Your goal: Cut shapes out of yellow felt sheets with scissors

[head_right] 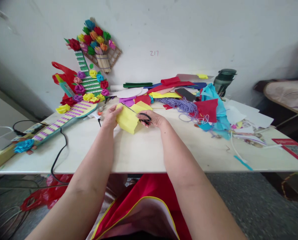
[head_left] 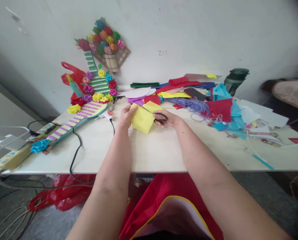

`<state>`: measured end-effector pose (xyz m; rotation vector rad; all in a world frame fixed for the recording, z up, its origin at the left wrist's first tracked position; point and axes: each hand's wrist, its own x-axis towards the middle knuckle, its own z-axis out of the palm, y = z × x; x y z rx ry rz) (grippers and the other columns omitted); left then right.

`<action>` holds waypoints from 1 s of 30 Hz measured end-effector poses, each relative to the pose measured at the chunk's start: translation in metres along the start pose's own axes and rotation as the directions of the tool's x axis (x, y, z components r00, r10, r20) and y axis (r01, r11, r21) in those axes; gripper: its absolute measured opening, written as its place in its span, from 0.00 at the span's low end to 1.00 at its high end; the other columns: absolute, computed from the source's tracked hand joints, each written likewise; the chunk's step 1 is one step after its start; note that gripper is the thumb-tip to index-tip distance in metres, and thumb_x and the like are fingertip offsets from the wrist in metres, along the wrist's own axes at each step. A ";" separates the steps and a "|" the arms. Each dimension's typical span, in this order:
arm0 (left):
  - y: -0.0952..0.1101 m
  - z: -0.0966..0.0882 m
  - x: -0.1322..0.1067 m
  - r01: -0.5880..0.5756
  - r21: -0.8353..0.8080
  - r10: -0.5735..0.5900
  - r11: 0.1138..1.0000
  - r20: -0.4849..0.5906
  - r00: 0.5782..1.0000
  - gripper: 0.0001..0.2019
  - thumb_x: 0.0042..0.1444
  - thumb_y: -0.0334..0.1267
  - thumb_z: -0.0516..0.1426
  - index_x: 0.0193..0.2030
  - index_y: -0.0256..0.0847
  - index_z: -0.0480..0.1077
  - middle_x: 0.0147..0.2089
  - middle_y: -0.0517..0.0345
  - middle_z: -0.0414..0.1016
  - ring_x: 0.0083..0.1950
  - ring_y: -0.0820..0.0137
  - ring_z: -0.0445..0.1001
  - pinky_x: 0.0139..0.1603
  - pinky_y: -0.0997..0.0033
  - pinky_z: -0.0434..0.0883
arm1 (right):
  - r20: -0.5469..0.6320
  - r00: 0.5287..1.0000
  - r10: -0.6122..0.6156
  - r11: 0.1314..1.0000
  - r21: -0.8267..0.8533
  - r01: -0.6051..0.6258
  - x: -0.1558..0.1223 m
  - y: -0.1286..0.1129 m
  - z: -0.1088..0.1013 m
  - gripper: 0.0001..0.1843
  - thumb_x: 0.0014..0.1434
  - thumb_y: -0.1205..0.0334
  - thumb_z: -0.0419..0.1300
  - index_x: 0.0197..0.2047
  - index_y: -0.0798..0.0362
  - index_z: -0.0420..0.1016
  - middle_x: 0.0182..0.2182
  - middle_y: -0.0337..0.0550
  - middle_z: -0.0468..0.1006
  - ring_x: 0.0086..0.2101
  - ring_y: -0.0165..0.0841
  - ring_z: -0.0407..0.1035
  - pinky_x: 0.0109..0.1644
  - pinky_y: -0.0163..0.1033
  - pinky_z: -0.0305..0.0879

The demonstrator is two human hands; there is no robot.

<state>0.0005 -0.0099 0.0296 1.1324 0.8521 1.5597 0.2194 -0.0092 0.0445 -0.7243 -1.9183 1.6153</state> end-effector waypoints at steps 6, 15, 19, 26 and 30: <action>0.000 -0.004 0.000 0.011 0.037 -0.012 0.999 0.039 0.999 0.16 0.36 0.44 0.68 0.30 0.38 0.72 0.25 0.60 0.75 0.26 0.70 0.74 0.29 0.73 0.71 | 0.073 0.997 -0.024 1.000 0.016 0.023 0.001 0.003 -0.003 0.20 0.53 0.45 0.60 0.29 0.54 0.61 0.15 0.35 0.68 0.13 0.24 0.57 0.16 0.31 0.51; 0.002 -0.003 0.000 0.012 0.040 -0.013 0.999 0.032 0.999 0.16 0.35 0.43 0.69 0.28 0.38 0.71 0.24 0.60 0.74 0.25 0.72 0.72 0.27 0.73 0.70 | 0.059 0.998 -0.020 1.000 -0.002 0.021 0.001 0.002 -0.002 0.20 0.54 0.46 0.60 0.28 0.54 0.60 0.15 0.35 0.67 0.13 0.23 0.57 0.16 0.30 0.49; 0.001 -0.004 0.000 0.007 0.038 -0.009 0.999 0.042 0.999 0.15 0.35 0.43 0.68 0.28 0.38 0.72 0.24 0.60 0.73 0.25 0.71 0.73 0.28 0.73 0.70 | 0.038 0.999 -0.011 1.000 -0.012 0.011 0.002 0.002 -0.002 0.19 0.54 0.47 0.60 0.28 0.54 0.59 0.14 0.34 0.66 0.13 0.23 0.56 0.15 0.30 0.46; 0.001 -0.005 0.001 0.003 0.053 -0.005 0.999 0.036 0.999 0.15 0.35 0.43 0.68 0.28 0.38 0.71 0.25 0.58 0.75 0.27 0.68 0.74 0.28 0.73 0.70 | 0.024 1.000 -0.016 1.000 0.005 0.016 0.002 0.002 -0.001 0.18 0.54 0.50 0.60 0.26 0.53 0.58 0.14 0.32 0.64 0.13 0.23 0.54 0.15 0.30 0.47; 0.001 -0.005 0.001 0.001 0.059 -0.004 0.998 0.051 0.999 0.15 0.36 0.43 0.67 0.28 0.37 0.72 0.25 0.58 0.75 0.27 0.68 0.74 0.28 0.73 0.70 | 0.015 1.000 -0.017 1.000 0.010 0.017 0.003 0.003 -0.001 0.19 0.54 0.51 0.61 0.25 0.53 0.57 0.14 0.32 0.63 0.13 0.22 0.54 0.15 0.30 0.45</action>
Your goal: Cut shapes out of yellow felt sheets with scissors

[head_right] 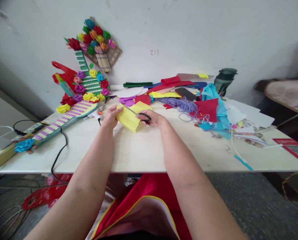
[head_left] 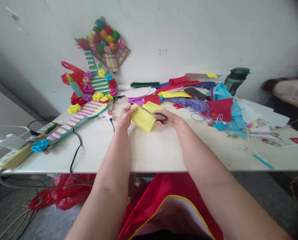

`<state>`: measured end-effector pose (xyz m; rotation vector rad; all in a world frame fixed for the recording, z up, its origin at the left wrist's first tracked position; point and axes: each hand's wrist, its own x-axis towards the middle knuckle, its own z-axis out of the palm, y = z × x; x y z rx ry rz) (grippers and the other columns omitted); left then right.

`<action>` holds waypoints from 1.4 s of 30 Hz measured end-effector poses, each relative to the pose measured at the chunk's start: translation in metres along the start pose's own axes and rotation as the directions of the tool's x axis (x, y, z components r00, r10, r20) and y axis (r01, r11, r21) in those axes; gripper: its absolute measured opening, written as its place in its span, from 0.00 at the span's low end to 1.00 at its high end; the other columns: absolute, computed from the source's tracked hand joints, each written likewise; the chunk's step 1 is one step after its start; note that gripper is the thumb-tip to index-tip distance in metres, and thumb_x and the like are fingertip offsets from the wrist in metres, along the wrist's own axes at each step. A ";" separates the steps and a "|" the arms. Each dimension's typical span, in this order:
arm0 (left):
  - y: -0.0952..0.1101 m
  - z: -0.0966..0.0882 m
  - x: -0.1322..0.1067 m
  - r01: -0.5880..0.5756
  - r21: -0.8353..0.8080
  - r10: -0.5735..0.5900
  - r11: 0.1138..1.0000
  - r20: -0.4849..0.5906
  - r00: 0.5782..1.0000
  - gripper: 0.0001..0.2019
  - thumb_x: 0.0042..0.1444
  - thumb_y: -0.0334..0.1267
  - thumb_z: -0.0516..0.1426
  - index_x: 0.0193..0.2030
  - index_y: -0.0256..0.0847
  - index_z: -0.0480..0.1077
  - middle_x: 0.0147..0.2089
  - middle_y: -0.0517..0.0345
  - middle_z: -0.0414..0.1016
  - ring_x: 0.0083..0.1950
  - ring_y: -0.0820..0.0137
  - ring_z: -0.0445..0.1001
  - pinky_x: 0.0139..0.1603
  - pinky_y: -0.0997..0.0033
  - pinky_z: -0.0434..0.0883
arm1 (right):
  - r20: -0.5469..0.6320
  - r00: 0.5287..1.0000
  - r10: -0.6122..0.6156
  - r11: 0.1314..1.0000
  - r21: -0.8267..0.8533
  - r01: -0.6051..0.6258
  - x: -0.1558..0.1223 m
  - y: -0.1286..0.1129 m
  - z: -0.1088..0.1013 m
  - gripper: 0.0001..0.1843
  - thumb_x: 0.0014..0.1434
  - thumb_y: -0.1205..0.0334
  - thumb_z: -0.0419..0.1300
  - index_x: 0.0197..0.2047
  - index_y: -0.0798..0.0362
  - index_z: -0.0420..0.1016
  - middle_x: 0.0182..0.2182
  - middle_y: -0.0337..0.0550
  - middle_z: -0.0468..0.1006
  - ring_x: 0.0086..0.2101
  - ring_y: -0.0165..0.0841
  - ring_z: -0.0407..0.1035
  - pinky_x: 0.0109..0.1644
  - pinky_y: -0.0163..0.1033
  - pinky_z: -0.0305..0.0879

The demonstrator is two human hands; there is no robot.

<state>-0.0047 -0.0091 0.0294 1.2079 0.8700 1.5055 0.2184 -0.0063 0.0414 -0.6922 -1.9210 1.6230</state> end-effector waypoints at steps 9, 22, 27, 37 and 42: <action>0.000 -0.002 0.001 -0.016 0.001 0.016 1.000 -0.020 1.000 0.13 0.37 0.42 0.67 0.25 0.38 0.71 0.23 0.60 0.73 0.23 0.73 0.71 0.26 0.74 0.69 | -0.003 1.000 0.005 1.000 0.006 -0.005 0.001 0.001 -0.002 0.18 0.54 0.52 0.61 0.25 0.53 0.57 0.14 0.32 0.62 0.13 0.22 0.54 0.15 0.30 0.44; 0.003 -0.002 0.001 -0.013 0.035 0.015 0.999 -0.060 0.998 0.14 0.35 0.42 0.68 0.23 0.39 0.68 0.22 0.60 0.71 0.22 0.73 0.69 0.24 0.74 0.65 | -0.035 0.997 0.073 0.996 0.056 -0.071 0.004 0.002 -0.002 0.15 0.51 0.56 0.61 0.25 0.52 0.58 0.12 0.31 0.62 0.12 0.22 0.53 0.13 0.30 0.42; 0.002 -0.003 0.001 -0.002 0.040 0.004 0.999 -0.050 0.999 0.13 0.36 0.41 0.67 0.24 0.39 0.68 0.22 0.60 0.71 0.22 0.73 0.69 0.24 0.74 0.65 | -0.033 0.995 0.089 0.993 0.079 -0.086 0.007 0.004 -0.005 0.16 0.50 0.56 0.62 0.24 0.52 0.58 0.12 0.31 0.62 0.12 0.22 0.54 0.13 0.30 0.43; 0.003 -0.001 0.001 -0.015 0.023 0.017 1.000 -0.074 0.997 0.15 0.35 0.43 0.67 0.24 0.38 0.69 0.23 0.60 0.72 0.23 0.74 0.70 0.25 0.76 0.66 | 0.011 1.000 0.004 1.000 0.000 -0.004 0.001 0.002 -0.003 0.18 0.53 0.50 0.61 0.25 0.54 0.60 0.14 0.33 0.65 0.13 0.22 0.55 0.15 0.30 0.47; 0.001 -0.003 0.002 -0.009 0.015 0.010 1.000 -0.039 0.999 0.15 0.36 0.43 0.67 0.26 0.39 0.70 0.24 0.60 0.73 0.24 0.72 0.71 0.26 0.74 0.68 | 0.059 0.998 -0.010 1.000 -0.014 0.011 -0.002 -0.002 -0.002 0.20 0.52 0.47 0.60 0.25 0.55 0.62 0.15 0.35 0.66 0.13 0.23 0.56 0.16 0.31 0.47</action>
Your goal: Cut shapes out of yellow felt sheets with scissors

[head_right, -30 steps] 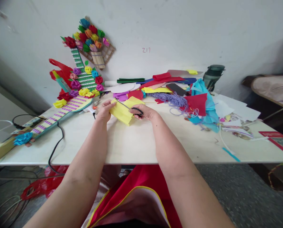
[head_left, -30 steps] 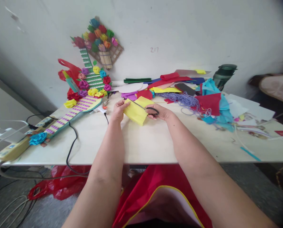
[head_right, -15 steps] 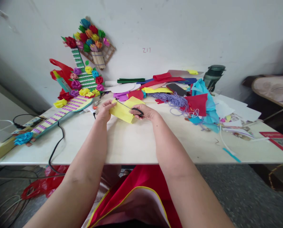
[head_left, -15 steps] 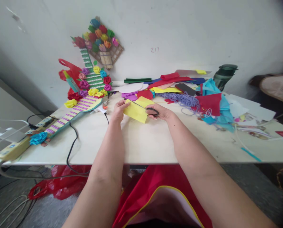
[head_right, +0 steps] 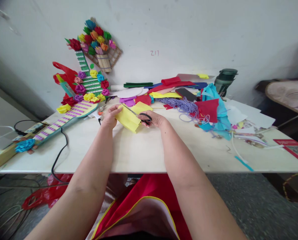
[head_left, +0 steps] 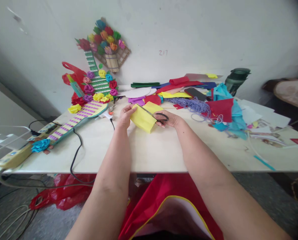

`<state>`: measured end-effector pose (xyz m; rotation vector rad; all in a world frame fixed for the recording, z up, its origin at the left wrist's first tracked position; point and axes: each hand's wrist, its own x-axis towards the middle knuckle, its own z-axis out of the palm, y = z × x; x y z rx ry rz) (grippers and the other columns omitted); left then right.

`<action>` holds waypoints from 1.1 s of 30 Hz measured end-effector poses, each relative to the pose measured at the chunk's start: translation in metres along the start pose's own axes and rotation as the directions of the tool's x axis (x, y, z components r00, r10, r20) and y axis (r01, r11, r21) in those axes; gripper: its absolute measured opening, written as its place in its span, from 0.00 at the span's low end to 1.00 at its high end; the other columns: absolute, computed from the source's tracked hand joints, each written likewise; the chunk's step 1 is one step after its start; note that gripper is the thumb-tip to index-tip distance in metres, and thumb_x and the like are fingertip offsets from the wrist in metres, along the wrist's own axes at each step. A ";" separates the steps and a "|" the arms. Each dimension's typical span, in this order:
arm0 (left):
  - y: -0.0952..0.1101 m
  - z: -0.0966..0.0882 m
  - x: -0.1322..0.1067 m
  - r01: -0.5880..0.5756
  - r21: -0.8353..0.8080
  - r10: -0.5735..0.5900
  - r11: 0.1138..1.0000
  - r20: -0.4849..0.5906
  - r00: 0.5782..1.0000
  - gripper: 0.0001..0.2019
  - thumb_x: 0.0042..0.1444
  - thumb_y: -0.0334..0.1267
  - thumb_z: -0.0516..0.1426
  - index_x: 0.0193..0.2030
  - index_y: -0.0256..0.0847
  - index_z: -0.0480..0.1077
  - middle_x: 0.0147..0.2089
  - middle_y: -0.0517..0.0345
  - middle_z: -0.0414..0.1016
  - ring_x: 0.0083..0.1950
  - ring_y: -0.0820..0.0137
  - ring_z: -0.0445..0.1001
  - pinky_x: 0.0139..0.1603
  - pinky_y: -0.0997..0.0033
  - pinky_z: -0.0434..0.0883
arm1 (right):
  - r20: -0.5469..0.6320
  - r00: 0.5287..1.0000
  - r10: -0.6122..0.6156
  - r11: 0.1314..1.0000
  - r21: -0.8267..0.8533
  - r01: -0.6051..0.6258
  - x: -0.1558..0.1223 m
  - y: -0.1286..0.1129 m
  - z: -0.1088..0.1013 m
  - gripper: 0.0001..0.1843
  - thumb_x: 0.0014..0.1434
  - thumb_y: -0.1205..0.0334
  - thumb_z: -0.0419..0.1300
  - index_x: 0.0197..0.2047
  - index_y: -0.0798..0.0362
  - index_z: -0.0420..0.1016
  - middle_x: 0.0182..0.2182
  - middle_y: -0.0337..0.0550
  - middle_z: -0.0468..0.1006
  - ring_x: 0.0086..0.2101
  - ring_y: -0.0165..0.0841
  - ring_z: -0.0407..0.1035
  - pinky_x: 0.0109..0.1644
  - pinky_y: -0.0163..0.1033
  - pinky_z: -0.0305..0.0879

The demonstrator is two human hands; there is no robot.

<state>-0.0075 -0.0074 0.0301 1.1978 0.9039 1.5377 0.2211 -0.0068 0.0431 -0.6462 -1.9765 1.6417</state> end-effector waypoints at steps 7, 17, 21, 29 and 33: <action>-0.002 -0.001 0.000 -0.003 0.014 0.002 1.000 0.019 1.000 0.14 0.36 0.43 0.67 0.26 0.39 0.71 0.24 0.59 0.73 0.25 0.72 0.71 0.26 0.74 0.67 | -0.017 1.000 0.008 1.000 0.004 -0.008 0.000 -0.001 0.001 0.20 0.52 0.46 0.60 0.25 0.54 0.61 0.15 0.33 0.65 0.13 0.22 0.55 0.17 0.31 0.47; 0.000 -0.001 -0.001 -0.010 0.012 0.010 1.000 0.018 1.000 0.14 0.36 0.43 0.67 0.25 0.39 0.70 0.24 0.60 0.73 0.24 0.73 0.70 0.25 0.75 0.66 | -0.049 0.999 0.018 0.998 0.055 -0.016 0.000 -0.001 0.001 0.20 0.51 0.48 0.61 0.25 0.54 0.60 0.14 0.33 0.63 0.13 0.21 0.53 0.15 0.30 0.46; 0.000 -0.001 0.000 -0.010 0.024 0.010 1.000 0.007 1.000 0.14 0.36 0.43 0.67 0.25 0.39 0.70 0.24 0.59 0.73 0.24 0.73 0.70 0.25 0.74 0.66 | -0.067 0.997 0.039 0.998 0.060 -0.035 0.000 -0.002 0.002 0.19 0.51 0.50 0.62 0.25 0.54 0.60 0.14 0.33 0.63 0.13 0.21 0.53 0.15 0.29 0.46; 0.000 -0.001 0.000 -0.010 0.018 0.010 1.000 -0.017 1.000 0.15 0.35 0.44 0.68 0.24 0.39 0.69 0.23 0.61 0.72 0.22 0.74 0.69 0.24 0.75 0.66 | -0.108 0.992 0.067 0.996 0.059 -0.060 0.003 -0.001 0.003 0.17 0.51 0.56 0.62 0.23 0.53 0.57 0.13 0.32 0.61 0.12 0.21 0.51 0.14 0.29 0.45; -0.001 -0.002 0.001 -0.011 0.025 0.012 1.000 -0.034 0.999 0.16 0.34 0.45 0.68 0.23 0.39 0.68 0.22 0.61 0.71 0.22 0.75 0.68 0.23 0.76 0.65 | -0.120 0.990 0.075 0.996 0.055 -0.069 0.005 0.003 0.001 0.16 0.51 0.56 0.62 0.23 0.53 0.59 0.13 0.33 0.62 0.12 0.22 0.53 0.14 0.29 0.44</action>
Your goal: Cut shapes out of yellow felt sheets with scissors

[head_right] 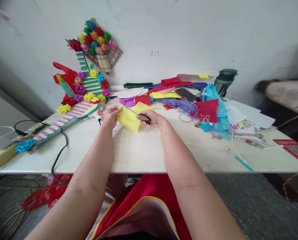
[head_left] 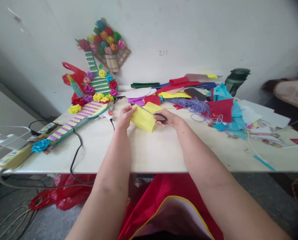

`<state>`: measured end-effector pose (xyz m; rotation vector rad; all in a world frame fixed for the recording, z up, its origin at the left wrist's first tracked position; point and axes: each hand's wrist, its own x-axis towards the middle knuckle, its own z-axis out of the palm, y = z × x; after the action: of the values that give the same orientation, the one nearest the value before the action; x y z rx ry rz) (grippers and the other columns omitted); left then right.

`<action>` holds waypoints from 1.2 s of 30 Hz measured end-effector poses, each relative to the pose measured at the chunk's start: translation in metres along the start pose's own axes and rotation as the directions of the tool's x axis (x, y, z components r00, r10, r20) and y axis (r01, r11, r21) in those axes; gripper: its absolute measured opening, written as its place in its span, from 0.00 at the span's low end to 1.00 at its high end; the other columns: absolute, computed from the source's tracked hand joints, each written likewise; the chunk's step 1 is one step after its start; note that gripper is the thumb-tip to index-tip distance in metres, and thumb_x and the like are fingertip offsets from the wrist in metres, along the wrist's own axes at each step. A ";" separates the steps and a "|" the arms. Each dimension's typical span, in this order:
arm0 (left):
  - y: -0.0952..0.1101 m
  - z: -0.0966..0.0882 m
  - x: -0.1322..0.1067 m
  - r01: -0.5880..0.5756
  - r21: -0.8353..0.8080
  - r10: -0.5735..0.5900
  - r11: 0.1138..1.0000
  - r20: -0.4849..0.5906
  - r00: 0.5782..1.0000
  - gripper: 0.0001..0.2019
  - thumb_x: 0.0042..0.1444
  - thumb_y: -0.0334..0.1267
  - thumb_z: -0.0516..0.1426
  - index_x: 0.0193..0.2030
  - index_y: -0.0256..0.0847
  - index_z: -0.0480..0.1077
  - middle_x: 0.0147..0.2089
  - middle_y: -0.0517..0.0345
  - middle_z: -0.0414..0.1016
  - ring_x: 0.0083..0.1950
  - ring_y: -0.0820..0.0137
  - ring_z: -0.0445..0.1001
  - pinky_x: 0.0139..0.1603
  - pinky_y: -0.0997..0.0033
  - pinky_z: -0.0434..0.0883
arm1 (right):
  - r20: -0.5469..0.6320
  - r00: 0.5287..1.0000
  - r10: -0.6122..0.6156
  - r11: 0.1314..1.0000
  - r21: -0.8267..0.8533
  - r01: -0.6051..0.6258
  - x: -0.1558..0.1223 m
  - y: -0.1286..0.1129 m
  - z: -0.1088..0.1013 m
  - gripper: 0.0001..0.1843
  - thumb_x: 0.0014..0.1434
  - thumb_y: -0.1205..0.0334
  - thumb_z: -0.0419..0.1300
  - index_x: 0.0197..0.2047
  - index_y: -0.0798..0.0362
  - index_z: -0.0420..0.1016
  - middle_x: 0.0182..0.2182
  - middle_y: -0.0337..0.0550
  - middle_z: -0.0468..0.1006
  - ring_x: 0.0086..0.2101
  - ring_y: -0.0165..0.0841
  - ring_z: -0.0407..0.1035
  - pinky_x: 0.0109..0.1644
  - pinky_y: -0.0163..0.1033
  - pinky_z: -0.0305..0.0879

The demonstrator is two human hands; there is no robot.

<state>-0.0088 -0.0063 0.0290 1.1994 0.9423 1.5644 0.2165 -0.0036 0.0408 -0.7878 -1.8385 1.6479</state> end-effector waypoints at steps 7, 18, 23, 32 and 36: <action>0.000 0.000 0.000 -0.004 -0.008 0.004 1.000 -0.012 1.000 0.16 0.35 0.46 0.68 0.25 0.39 0.70 0.23 0.60 0.73 0.23 0.74 0.69 0.24 0.75 0.65 | 0.042 0.999 -0.016 1.000 0.000 0.016 -0.002 0.002 -0.002 0.18 0.54 0.50 0.61 0.27 0.54 0.61 0.15 0.34 0.66 0.13 0.23 0.56 0.15 0.30 0.47; -0.001 0.004 -0.002 -0.012 -0.046 0.014 0.999 0.048 0.999 0.16 0.34 0.44 0.69 0.24 0.39 0.69 0.21 0.62 0.71 0.21 0.76 0.68 0.22 0.77 0.63 | 0.007 1.000 0.014 0.999 -0.043 -0.014 -0.004 -0.006 0.006 0.19 0.54 0.49 0.60 0.24 0.55 0.63 0.14 0.33 0.65 0.13 0.23 0.58 0.14 0.30 0.47; -0.001 0.004 -0.001 0.000 -0.057 0.003 0.998 0.051 0.999 0.16 0.34 0.44 0.69 0.24 0.38 0.69 0.21 0.62 0.71 0.22 0.75 0.69 0.23 0.77 0.64 | 0.014 1.000 0.005 0.999 -0.047 -0.004 -0.003 -0.003 0.005 0.22 0.53 0.43 0.59 0.24 0.54 0.65 0.15 0.35 0.67 0.14 0.24 0.60 0.15 0.31 0.46; 0.002 0.004 -0.002 0.013 -0.051 -0.012 0.999 0.020 1.000 0.17 0.32 0.44 0.69 0.23 0.38 0.67 0.20 0.62 0.70 0.21 0.75 0.67 0.21 0.76 0.62 | 0.055 0.998 -0.013 0.999 0.048 0.010 -0.002 -0.001 0.006 0.23 0.49 0.41 0.62 0.23 0.54 0.64 0.14 0.34 0.64 0.14 0.24 0.57 0.17 0.32 0.47; 0.002 0.003 -0.002 0.005 -0.057 -0.004 0.998 0.024 1.000 0.17 0.32 0.44 0.69 0.23 0.39 0.67 0.21 0.62 0.70 0.21 0.75 0.67 0.21 0.77 0.62 | 0.061 0.997 -0.035 0.996 0.088 0.030 -0.001 0.000 0.006 0.22 0.48 0.44 0.63 0.23 0.54 0.63 0.14 0.34 0.63 0.15 0.24 0.56 0.17 0.31 0.48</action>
<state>-0.0060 -0.0088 0.0314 1.1725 0.8781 1.5600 0.2125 -0.0087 0.0401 -0.6729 -1.7994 1.7375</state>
